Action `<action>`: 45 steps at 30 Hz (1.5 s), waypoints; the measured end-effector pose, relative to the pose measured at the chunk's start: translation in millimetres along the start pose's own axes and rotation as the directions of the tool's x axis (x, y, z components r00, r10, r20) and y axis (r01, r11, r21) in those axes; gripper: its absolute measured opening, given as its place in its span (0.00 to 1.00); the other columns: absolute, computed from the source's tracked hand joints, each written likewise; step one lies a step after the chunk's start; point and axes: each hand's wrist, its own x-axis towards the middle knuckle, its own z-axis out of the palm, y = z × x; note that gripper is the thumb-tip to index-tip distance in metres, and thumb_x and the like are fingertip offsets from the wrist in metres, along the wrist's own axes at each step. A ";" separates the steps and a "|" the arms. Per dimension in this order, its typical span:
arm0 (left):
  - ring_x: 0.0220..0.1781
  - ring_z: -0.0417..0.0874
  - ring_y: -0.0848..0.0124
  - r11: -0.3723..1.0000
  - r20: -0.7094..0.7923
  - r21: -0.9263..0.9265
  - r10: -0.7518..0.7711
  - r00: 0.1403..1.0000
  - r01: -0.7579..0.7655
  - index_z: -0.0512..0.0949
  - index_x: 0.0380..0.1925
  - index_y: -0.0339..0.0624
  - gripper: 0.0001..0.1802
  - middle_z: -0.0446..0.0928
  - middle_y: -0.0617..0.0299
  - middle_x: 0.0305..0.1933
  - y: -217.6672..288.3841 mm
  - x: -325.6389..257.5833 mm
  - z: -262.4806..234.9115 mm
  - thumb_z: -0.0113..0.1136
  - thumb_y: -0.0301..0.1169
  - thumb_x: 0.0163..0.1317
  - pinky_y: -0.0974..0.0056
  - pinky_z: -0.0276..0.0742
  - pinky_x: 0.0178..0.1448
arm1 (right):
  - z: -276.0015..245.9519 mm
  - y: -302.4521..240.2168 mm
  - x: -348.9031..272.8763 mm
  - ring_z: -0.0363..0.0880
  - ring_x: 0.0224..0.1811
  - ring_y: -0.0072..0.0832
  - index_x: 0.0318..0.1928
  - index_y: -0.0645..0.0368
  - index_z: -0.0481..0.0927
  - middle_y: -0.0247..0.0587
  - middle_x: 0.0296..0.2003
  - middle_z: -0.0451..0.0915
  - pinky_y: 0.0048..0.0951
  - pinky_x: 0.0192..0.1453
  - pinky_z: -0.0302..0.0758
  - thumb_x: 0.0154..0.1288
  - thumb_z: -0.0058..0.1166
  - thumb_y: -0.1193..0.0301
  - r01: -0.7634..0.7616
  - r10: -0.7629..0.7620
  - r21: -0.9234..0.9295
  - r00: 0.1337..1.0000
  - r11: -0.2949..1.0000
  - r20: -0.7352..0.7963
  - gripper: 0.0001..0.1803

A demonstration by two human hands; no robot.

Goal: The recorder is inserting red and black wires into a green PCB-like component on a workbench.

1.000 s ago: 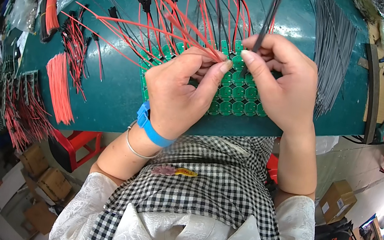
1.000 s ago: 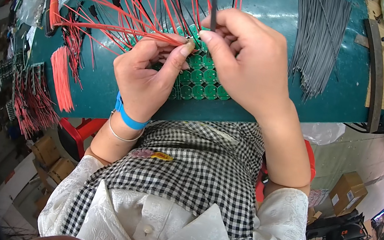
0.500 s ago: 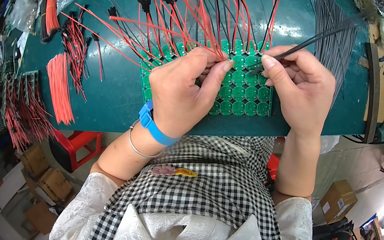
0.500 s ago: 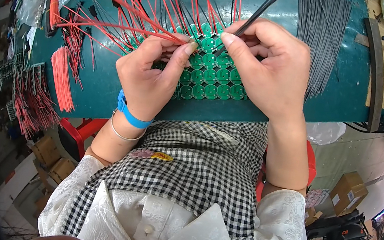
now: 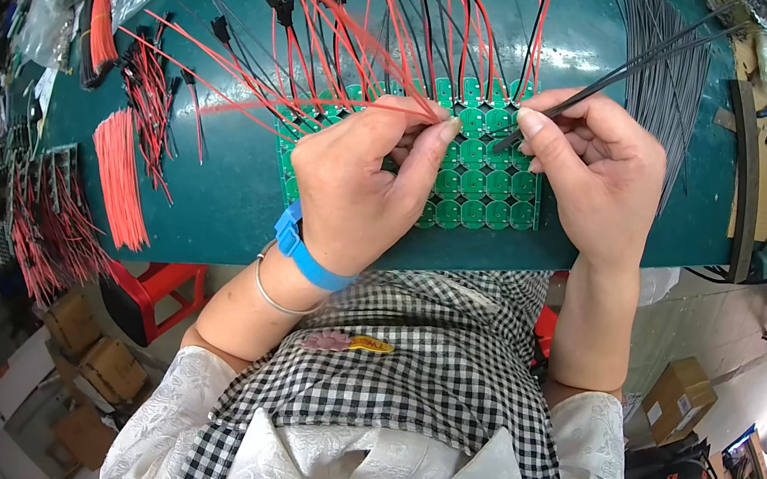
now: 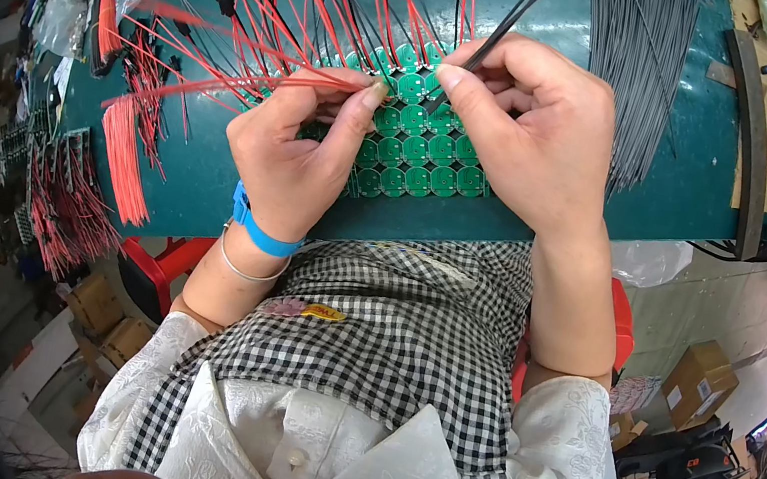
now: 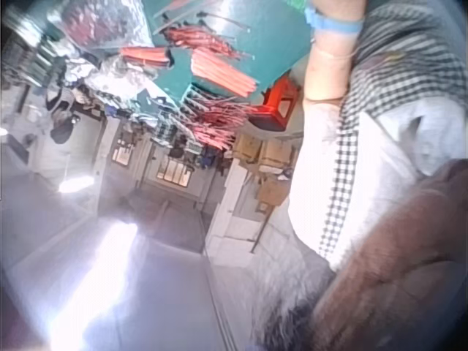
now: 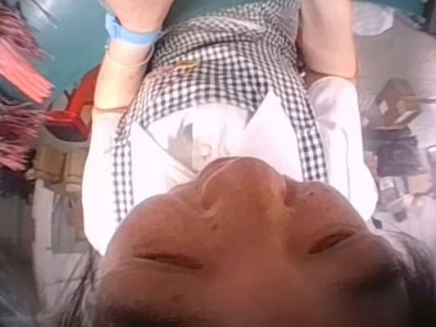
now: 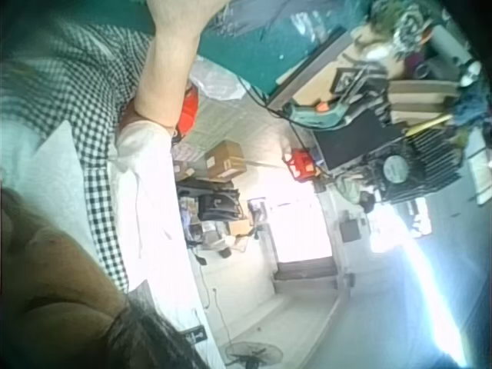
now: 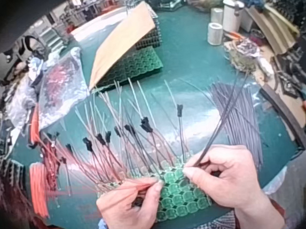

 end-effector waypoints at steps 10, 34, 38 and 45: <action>0.26 0.88 0.70 1.000 0.016 -0.002 -0.024 1.000 0.024 0.82 0.32 0.34 0.08 0.85 0.56 0.29 0.0 -1.1 -0.7 0.74 0.21 0.56 0.69 0.82 0.30 | -0.2 0.4 -0.6 0.83 0.31 0.15 0.37 0.67 0.86 0.37 0.31 0.87 0.17 0.32 0.79 0.61 0.68 0.79 -0.006 0.006 0.006 1.000 1.000 -0.004 0.06; 0.27 0.88 0.69 0.997 0.037 0.046 -0.064 0.997 0.062 0.84 0.31 0.35 0.06 0.86 0.55 0.28 3.4 -0.4 -1.7 0.73 0.22 0.56 0.69 0.81 0.31 | 1.4 3.2 -0.3 0.79 0.25 0.11 0.36 0.66 0.86 0.34 0.26 0.85 0.16 0.28 0.74 0.60 0.67 0.77 0.022 -0.021 0.028 1.000 0.999 -0.011 0.05; 0.27 0.88 0.69 0.993 0.074 0.114 -0.026 0.997 0.017 0.84 0.33 0.36 0.07 0.85 0.55 0.28 -0.9 -0.9 -2.9 0.73 0.22 0.56 0.69 0.81 0.31 | 0.3 2.0 0.0 0.79 0.24 0.11 0.35 0.66 0.86 0.34 0.26 0.85 0.16 0.27 0.73 0.60 0.67 0.77 0.009 -0.009 0.011 1.000 1.000 0.002 0.05; 0.31 0.90 0.69 0.998 0.021 0.053 -0.015 1.000 0.014 0.83 0.41 0.34 0.13 0.87 0.54 0.32 -2.2 0.5 2.2 0.73 0.20 0.56 0.69 0.83 0.32 | 3.9 1.5 7.3 0.81 0.21 0.18 0.32 0.66 0.85 0.40 0.25 0.84 0.19 0.25 0.74 0.57 0.68 0.77 0.196 -0.204 -0.196 0.979 0.961 -0.022 0.06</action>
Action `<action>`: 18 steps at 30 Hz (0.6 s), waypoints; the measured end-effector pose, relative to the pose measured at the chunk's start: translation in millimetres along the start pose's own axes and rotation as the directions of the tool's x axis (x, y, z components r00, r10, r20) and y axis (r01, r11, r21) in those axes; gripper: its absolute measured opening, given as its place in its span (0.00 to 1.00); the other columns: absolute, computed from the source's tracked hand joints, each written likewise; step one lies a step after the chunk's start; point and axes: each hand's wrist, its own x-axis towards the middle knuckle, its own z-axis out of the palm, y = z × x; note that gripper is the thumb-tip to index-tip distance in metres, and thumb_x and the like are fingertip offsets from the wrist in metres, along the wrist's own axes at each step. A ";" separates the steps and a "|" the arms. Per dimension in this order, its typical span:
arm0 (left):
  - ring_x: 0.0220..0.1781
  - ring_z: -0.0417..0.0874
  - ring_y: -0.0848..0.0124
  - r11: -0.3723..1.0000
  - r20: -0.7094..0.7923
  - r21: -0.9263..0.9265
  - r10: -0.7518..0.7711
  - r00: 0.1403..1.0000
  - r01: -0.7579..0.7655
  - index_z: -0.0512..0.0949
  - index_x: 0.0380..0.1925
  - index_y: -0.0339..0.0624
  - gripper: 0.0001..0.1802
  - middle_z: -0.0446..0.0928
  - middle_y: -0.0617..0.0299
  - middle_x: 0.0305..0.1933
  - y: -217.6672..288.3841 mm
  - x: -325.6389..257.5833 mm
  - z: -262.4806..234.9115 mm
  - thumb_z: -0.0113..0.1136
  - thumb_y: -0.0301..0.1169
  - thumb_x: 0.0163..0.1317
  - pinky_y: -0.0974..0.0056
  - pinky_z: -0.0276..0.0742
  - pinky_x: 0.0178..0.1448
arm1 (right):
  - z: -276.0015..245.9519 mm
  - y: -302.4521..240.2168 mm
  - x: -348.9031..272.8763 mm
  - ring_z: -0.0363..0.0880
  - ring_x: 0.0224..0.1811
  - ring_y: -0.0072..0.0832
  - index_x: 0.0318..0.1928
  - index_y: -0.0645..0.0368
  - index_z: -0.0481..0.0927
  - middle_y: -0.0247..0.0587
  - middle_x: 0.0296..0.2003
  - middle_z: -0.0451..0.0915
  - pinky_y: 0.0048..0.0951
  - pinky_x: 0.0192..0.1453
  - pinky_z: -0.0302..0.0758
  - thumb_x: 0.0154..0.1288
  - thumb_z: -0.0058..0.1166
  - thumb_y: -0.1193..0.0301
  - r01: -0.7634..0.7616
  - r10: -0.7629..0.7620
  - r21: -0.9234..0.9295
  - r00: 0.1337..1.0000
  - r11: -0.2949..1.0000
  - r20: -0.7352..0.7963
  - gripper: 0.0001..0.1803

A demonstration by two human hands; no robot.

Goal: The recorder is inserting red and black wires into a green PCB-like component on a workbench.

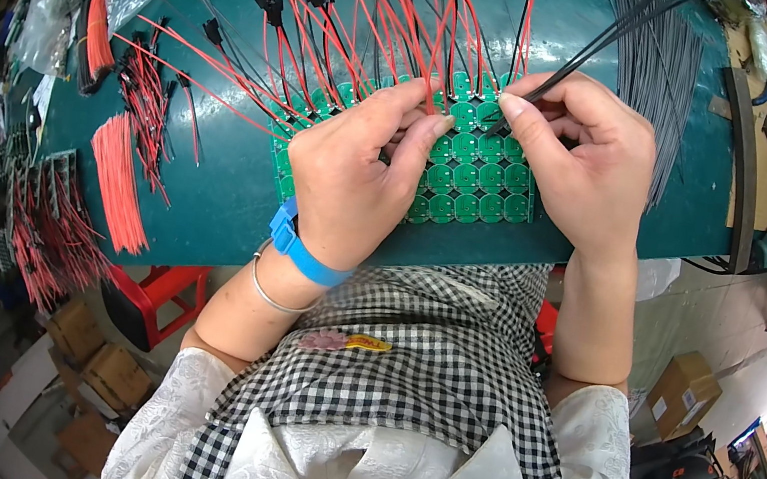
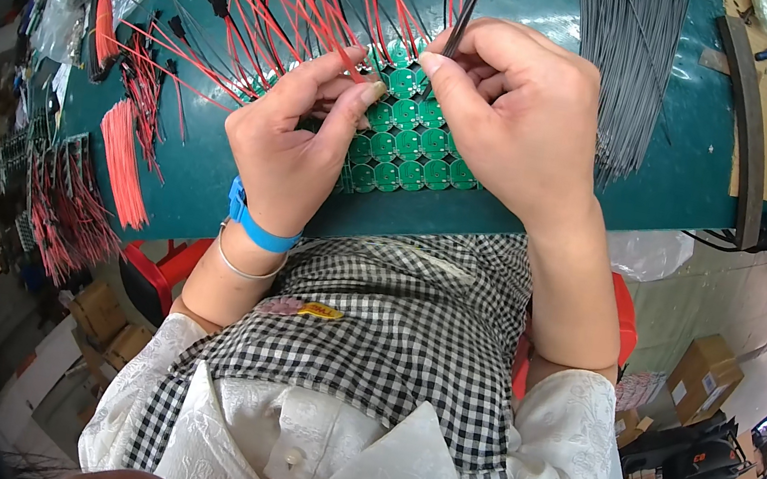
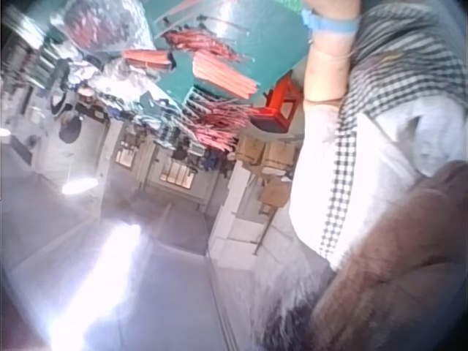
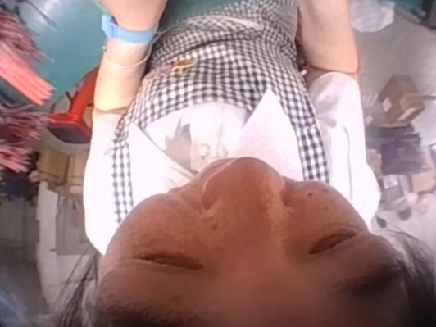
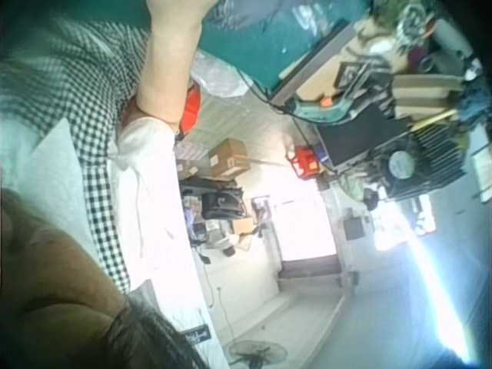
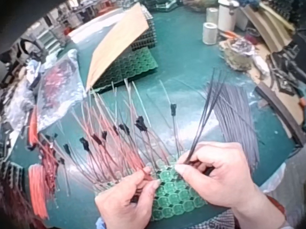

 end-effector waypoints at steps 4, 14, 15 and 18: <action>0.32 0.90 0.71 0.999 0.004 -0.029 -0.037 0.999 0.037 0.83 0.43 0.34 0.13 0.88 0.55 0.34 3.4 0.2 -2.3 0.72 0.20 0.57 0.69 0.85 0.34 | -0.2 0.7 1.9 0.81 0.21 0.19 0.32 0.66 0.85 0.40 0.25 0.84 0.21 0.24 0.75 0.57 0.68 0.77 0.022 -0.021 -0.049 1.000 0.999 0.013 0.06; 0.32 0.86 0.75 0.942 0.196 -0.260 -0.162 0.967 0.211 0.82 0.40 0.26 0.06 0.86 0.56 0.39 24.1 7.8 -15.1 0.66 0.17 0.64 0.72 0.83 0.36 | 2.9 -0.4 0.9 0.80 0.19 0.19 0.31 0.66 0.84 0.41 0.26 0.84 0.20 0.24 0.73 0.56 0.68 0.77 0.045 -0.045 -0.037 0.999 0.998 0.017 0.05; 0.32 0.86 0.76 0.939 0.169 -0.277 -0.161 0.972 0.203 0.84 0.38 0.27 0.04 0.86 0.56 0.38 24.5 8.5 -10.8 0.67 0.17 0.63 0.73 0.83 0.36 | 2.6 0.5 1.2 0.79 0.19 0.20 0.31 0.67 0.84 0.41 0.26 0.84 0.20 0.23 0.73 0.56 0.68 0.77 0.061 -0.060 -0.046 0.998 0.997 0.018 0.06; 0.32 0.86 0.76 0.948 0.172 -0.232 -0.181 0.968 0.218 0.84 0.36 0.28 0.03 0.86 0.57 0.37 25.0 9.9 -5.9 0.67 0.17 0.63 0.73 0.83 0.37 | 3.3 0.1 1.2 0.79 0.19 0.20 0.31 0.67 0.84 0.41 0.25 0.83 0.20 0.23 0.73 0.55 0.68 0.77 0.080 -0.079 -0.055 0.997 0.995 0.013 0.06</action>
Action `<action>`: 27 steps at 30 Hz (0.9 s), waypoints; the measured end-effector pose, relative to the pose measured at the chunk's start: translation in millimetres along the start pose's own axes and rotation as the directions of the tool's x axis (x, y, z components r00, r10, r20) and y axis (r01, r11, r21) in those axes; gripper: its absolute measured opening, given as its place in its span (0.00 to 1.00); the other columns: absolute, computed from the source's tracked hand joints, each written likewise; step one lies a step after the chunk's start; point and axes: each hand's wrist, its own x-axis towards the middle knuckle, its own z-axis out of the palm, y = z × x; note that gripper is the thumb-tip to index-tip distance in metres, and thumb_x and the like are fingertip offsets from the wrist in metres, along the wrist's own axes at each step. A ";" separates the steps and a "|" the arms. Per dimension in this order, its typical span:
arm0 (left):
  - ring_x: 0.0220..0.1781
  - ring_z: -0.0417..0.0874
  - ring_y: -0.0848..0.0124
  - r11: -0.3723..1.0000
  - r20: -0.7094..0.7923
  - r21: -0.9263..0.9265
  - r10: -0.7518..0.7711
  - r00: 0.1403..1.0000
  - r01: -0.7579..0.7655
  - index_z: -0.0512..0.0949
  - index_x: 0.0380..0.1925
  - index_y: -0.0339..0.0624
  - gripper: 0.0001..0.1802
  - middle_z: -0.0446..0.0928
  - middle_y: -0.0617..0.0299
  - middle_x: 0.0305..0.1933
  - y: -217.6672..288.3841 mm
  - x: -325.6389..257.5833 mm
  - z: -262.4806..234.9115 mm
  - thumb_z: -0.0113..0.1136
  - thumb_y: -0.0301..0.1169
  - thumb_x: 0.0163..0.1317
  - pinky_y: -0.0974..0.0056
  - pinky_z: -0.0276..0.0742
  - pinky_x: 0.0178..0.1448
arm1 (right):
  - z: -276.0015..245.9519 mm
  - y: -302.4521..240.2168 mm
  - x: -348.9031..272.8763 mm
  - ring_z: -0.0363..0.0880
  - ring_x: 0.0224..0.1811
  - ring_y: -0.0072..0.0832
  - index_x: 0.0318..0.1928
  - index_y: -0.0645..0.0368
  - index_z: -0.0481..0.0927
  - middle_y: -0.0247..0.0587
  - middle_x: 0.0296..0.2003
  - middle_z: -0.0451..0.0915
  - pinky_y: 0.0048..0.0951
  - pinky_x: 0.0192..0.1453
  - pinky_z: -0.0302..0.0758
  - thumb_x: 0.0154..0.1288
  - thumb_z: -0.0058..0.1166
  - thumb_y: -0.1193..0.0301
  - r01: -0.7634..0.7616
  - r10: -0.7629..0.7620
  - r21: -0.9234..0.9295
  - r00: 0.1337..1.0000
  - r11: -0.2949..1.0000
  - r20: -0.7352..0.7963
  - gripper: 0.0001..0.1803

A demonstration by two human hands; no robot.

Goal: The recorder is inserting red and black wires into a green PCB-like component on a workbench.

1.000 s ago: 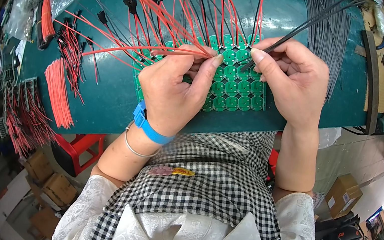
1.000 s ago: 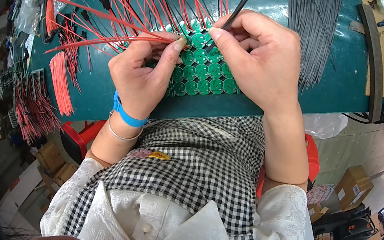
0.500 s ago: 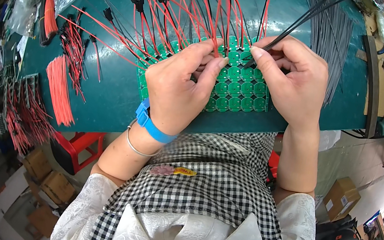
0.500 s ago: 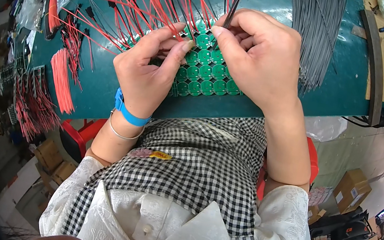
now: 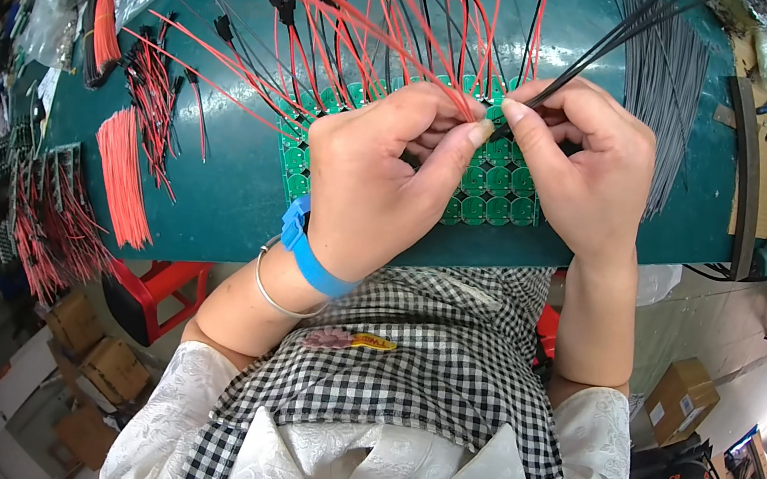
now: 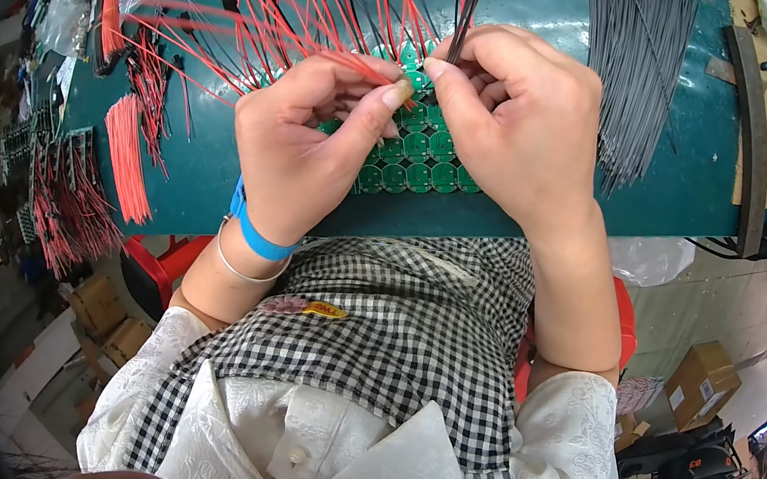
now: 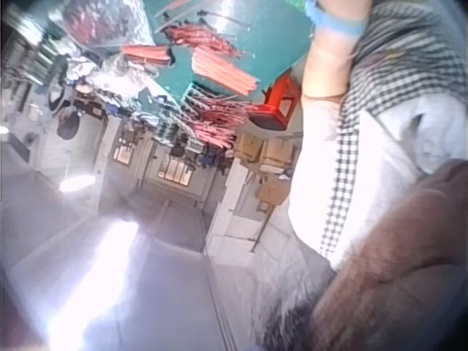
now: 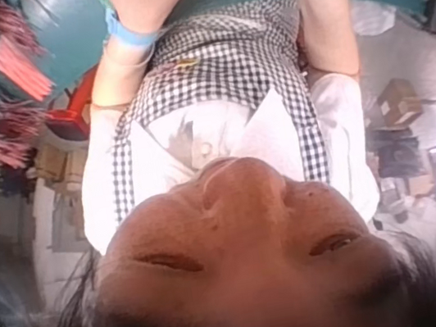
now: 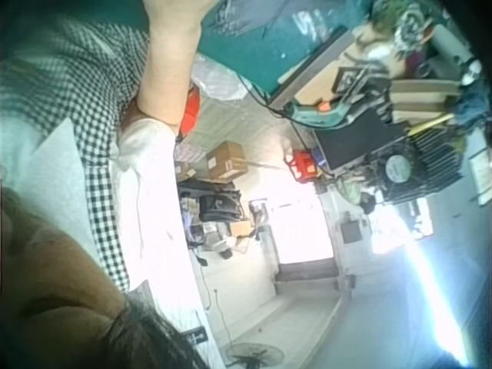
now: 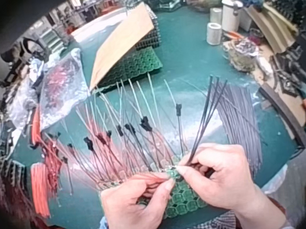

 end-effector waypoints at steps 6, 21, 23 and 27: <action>0.32 0.86 0.77 0.991 -0.005 0.095 0.092 0.996 -0.091 0.85 0.38 0.29 0.05 0.86 0.57 0.36 -7.4 3.1 1.2 0.67 0.17 0.62 0.73 0.83 0.37 | 0.8 0.6 -0.5 0.79 0.19 0.20 0.30 0.67 0.83 0.41 0.25 0.83 0.21 0.23 0.74 0.55 0.68 0.78 -0.005 0.005 0.012 1.000 1.000 -0.019 0.06; 0.27 0.88 0.69 0.990 -0.079 0.113 0.092 0.993 -0.082 0.85 0.35 0.33 0.05 0.86 0.53 0.31 -14.8 0.2 3.4 0.71 0.21 0.58 0.69 0.82 0.30 | 1.2 -11.5 7.4 0.81 0.22 0.29 0.32 0.66 0.83 0.43 0.25 0.83 0.27 0.28 0.76 0.56 0.65 0.78 -0.019 0.044 -0.148 0.985 0.989 0.165 0.05; 0.26 0.88 0.69 0.990 -0.085 0.117 0.088 0.993 -0.077 0.86 0.34 0.33 0.05 0.86 0.53 0.30 -15.3 -1.0 4.0 0.71 0.21 0.58 0.69 0.82 0.30 | 1.3 -10.5 6.8 0.81 0.22 0.28 0.35 0.66 0.84 0.43 0.25 0.82 0.27 0.28 0.76 0.56 0.65 0.78 -0.035 0.054 -0.120 0.987 0.992 0.152 0.06; 0.26 0.88 0.69 0.985 -0.074 0.129 0.122 0.990 -0.111 0.86 0.33 0.33 0.04 0.86 0.54 0.30 -12.5 0.8 4.9 0.71 0.22 0.58 0.69 0.82 0.30 | -4.9 -10.3 4.5 0.79 0.21 0.20 0.41 0.65 0.86 0.38 0.24 0.82 0.22 0.27 0.75 0.57 0.66 0.79 -0.125 0.123 0.016 0.989 0.992 0.087 0.10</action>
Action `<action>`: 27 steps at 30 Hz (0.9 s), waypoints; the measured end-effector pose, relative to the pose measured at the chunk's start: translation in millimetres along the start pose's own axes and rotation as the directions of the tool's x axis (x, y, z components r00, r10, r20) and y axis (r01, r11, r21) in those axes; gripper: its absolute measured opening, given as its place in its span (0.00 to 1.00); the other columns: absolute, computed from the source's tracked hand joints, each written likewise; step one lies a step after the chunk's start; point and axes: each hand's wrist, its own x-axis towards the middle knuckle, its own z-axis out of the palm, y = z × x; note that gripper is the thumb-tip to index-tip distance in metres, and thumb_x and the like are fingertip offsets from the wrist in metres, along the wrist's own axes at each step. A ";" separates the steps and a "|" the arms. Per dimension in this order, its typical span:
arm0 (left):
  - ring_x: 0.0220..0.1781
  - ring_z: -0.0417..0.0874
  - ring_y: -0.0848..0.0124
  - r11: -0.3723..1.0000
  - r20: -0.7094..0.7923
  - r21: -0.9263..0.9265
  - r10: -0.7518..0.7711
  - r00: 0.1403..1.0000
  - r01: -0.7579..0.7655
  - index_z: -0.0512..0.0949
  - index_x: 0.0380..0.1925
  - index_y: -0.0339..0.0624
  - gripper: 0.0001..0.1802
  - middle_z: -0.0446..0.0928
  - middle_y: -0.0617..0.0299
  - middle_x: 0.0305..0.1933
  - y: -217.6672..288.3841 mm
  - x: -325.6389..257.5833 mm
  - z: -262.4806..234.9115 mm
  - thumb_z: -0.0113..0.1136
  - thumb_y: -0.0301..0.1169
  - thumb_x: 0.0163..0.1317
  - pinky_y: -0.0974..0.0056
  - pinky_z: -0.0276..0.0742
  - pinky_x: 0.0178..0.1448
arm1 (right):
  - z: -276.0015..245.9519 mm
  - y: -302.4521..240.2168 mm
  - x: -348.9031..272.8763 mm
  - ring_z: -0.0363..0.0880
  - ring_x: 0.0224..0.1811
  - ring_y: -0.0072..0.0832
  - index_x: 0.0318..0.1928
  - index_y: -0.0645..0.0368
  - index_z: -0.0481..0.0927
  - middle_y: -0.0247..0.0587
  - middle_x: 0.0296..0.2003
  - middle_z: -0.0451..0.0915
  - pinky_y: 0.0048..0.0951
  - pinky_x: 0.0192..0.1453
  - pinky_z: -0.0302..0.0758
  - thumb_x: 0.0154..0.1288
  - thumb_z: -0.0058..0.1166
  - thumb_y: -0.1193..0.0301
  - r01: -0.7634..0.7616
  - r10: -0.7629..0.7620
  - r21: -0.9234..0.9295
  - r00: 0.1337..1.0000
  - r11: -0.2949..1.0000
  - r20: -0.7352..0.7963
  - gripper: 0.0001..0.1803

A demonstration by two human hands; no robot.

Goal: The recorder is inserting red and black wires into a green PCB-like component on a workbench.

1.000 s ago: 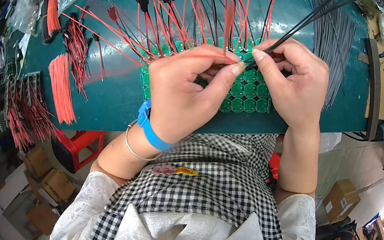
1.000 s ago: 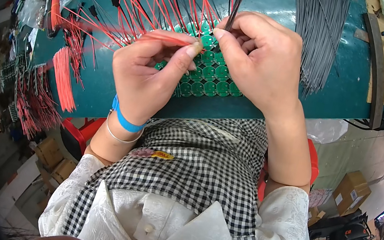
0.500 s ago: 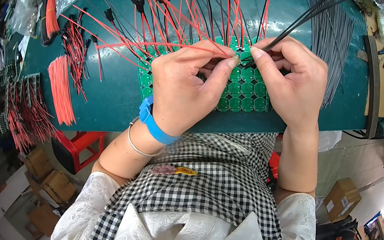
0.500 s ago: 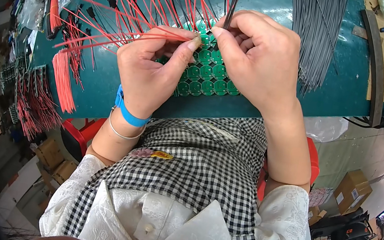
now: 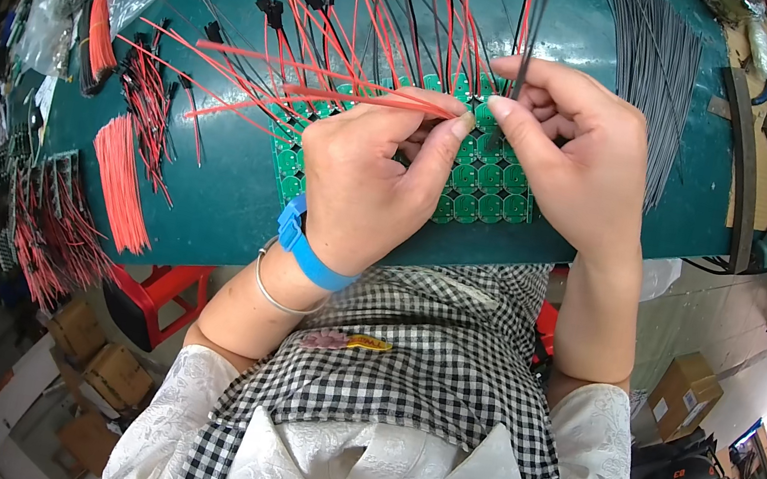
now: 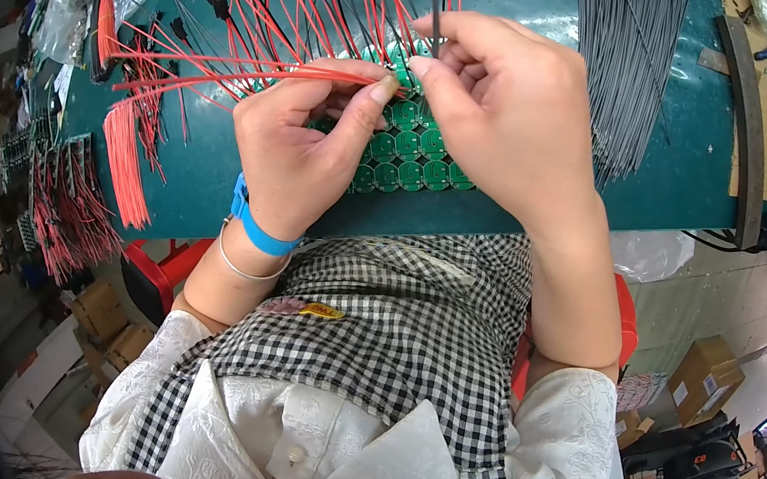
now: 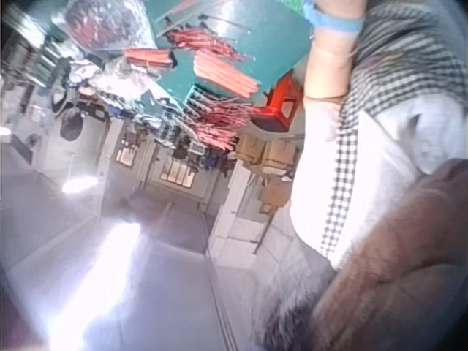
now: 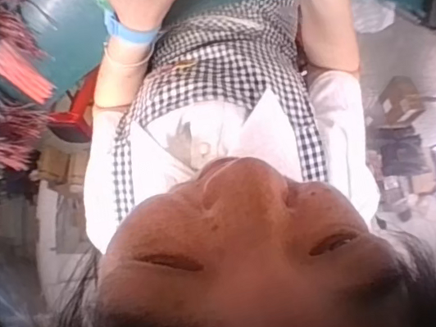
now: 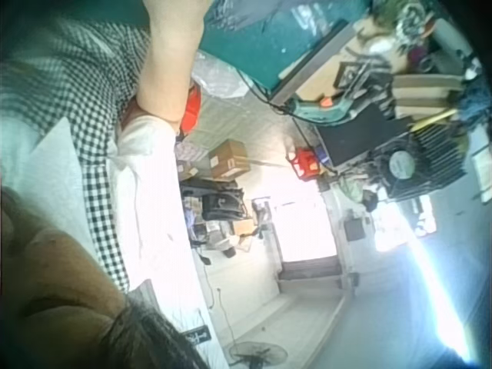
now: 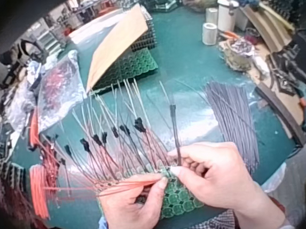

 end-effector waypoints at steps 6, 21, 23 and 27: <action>0.25 0.88 0.69 0.999 0.007 0.038 0.022 1.000 -0.022 0.85 0.31 0.32 0.03 0.86 0.53 0.30 0.8 0.8 0.4 0.71 0.21 0.57 0.69 0.82 0.30 | -8.9 9.6 -7.6 0.77 0.24 0.11 0.42 0.66 0.86 0.33 0.26 0.84 0.16 0.28 0.74 0.60 0.67 0.78 -0.127 0.134 0.179 0.991 0.976 -0.025 0.09; 0.29 0.88 0.76 0.992 0.058 0.122 0.022 0.998 -0.029 0.86 0.37 0.32 0.04 0.87 0.58 0.32 1.7 0.6 -2.3 0.69 0.20 0.61 0.73 0.83 0.34 | -10.2 16.5 -11.6 0.77 0.25 0.10 0.35 0.68 0.86 0.33 0.27 0.84 0.15 0.28 0.72 0.61 0.68 0.77 -0.142 0.155 0.268 0.987 0.953 -0.029 0.06; 0.24 0.85 0.73 0.995 0.015 0.091 0.039 0.999 -0.040 0.86 0.33 0.33 0.03 0.86 0.56 0.29 -0.9 0.5 0.4 0.70 0.20 0.58 0.70 0.80 0.29 | -10.5 16.4 -11.3 0.78 0.27 0.11 0.35 0.68 0.86 0.34 0.28 0.85 0.15 0.29 0.73 0.60 0.68 0.78 -0.120 0.133 0.273 0.991 0.955 -0.031 0.05; 0.21 0.84 0.72 0.994 0.006 0.091 0.062 0.998 -0.062 0.86 0.31 0.34 0.03 0.86 0.56 0.28 -0.8 0.7 1.9 0.71 0.20 0.56 0.70 0.77 0.26 | -13.6 14.3 -9.9 0.81 0.30 0.14 0.35 0.69 0.86 0.36 0.31 0.86 0.16 0.32 0.77 0.60 0.68 0.79 -0.101 0.116 0.321 0.993 0.942 -0.027 0.05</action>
